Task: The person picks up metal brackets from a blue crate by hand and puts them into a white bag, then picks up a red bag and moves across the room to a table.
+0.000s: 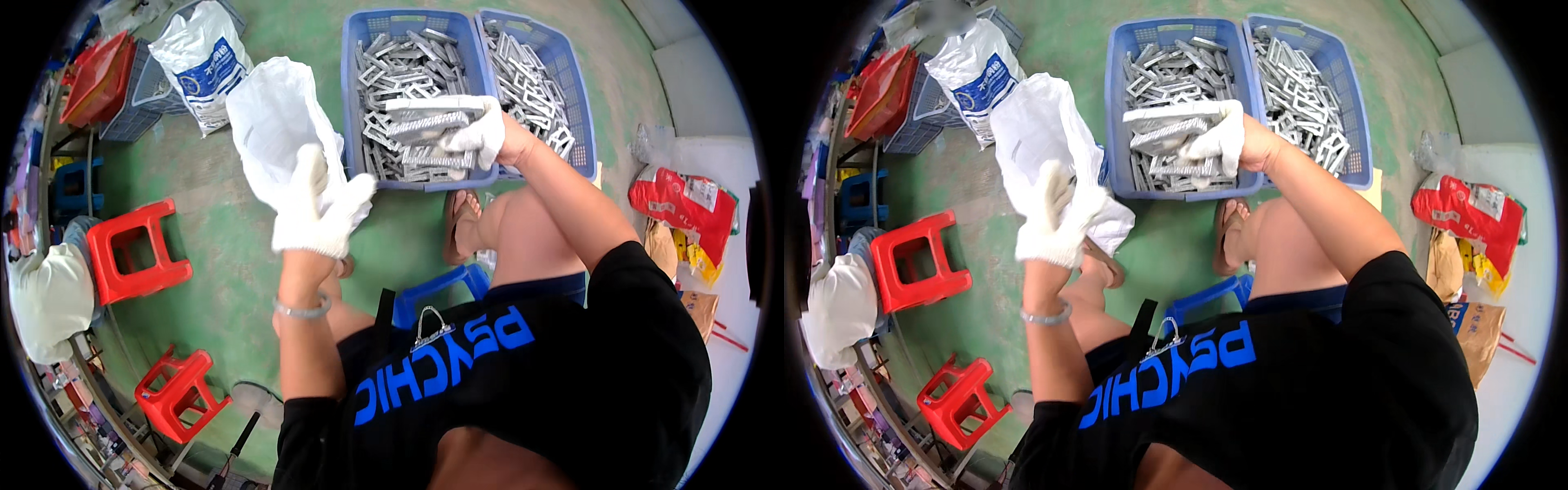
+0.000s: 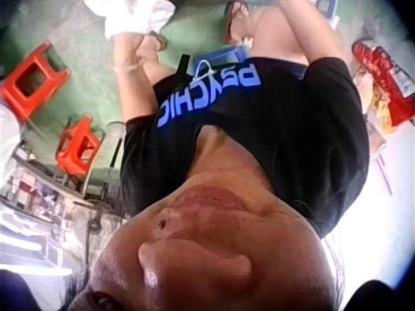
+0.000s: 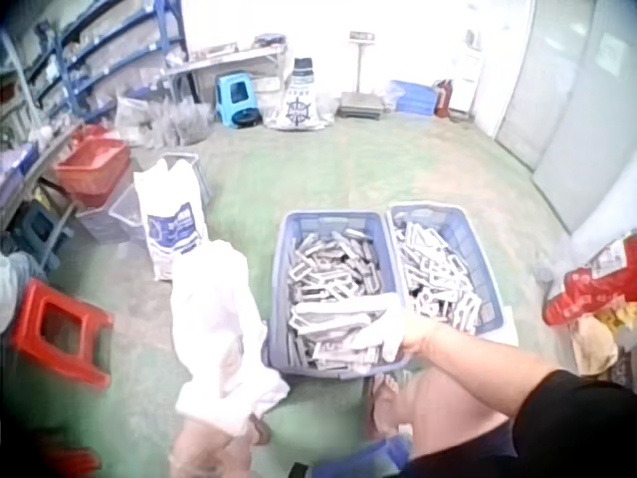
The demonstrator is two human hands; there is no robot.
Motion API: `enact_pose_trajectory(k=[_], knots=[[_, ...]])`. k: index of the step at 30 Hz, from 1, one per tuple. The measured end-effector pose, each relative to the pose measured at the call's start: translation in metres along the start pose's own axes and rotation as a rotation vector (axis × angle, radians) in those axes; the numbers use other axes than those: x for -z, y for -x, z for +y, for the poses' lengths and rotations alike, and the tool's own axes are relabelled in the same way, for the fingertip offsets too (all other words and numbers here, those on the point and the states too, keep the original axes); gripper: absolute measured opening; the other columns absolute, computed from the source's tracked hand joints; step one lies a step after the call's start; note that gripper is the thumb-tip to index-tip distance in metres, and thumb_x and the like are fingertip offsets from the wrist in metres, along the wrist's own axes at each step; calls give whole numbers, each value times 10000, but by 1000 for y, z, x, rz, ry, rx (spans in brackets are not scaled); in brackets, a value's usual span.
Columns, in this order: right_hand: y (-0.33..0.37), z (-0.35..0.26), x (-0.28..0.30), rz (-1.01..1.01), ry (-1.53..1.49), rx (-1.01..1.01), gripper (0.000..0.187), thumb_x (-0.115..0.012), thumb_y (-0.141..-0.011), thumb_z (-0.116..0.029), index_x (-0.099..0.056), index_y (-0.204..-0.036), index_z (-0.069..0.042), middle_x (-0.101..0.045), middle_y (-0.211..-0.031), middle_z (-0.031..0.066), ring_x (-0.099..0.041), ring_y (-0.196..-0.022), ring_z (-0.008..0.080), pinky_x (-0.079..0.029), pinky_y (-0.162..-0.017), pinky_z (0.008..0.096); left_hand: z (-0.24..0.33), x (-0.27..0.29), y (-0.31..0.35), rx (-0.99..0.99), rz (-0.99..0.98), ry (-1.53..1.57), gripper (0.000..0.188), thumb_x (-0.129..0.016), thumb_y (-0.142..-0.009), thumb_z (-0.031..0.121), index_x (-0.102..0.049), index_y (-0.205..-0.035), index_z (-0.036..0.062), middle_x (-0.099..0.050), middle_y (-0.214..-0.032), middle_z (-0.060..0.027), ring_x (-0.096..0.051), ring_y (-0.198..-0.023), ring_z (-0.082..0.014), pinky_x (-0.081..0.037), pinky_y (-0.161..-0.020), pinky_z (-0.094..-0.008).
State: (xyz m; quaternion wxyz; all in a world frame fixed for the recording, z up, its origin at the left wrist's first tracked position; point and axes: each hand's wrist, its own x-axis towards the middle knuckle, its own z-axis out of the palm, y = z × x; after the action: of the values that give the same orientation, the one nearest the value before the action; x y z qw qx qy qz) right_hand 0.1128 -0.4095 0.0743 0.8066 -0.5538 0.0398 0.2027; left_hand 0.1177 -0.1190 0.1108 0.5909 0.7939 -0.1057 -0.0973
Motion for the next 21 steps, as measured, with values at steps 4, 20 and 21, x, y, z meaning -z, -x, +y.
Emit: enact_pose_trajectory(k=[4, 20, 21], knots=[[55, -19, -64, -120, 299, 156, 532, -754, -676, -16, -578, -1176, 27, -664, -1031, 104, -606, -942, 130, -501, -829, 287, 24, -19, 19, 86, -245, 330, 728, -717, -786, 102, -312, -1368, -65, -414, -1357, -224, -465, -1196, -246, -423, -946, -335], [185, -1, -127, -158, -98, 218, 699, -684, -700, 46, -410, -1342, 9, -599, -1154, 116, -606, -966, 171, -541, -788, 300, 85, -23, 124, -86, -238, 343, 261, -587, -842, 2, -600, -1097, -51, -673, -966, -100, -634, -862, -142, -506, -752, -252], [189, 0, -129, -165, -109, 196, 699, -674, -701, 50, -405, -1345, 9, -601, -1146, 123, -617, -940, 176, -549, -768, 296, 87, -22, 127, -34, -210, 349, 258, -581, -848, 16, -604, -1098, -47, -670, -964, -100, -633, -843, -141, -505, -738, -252]])
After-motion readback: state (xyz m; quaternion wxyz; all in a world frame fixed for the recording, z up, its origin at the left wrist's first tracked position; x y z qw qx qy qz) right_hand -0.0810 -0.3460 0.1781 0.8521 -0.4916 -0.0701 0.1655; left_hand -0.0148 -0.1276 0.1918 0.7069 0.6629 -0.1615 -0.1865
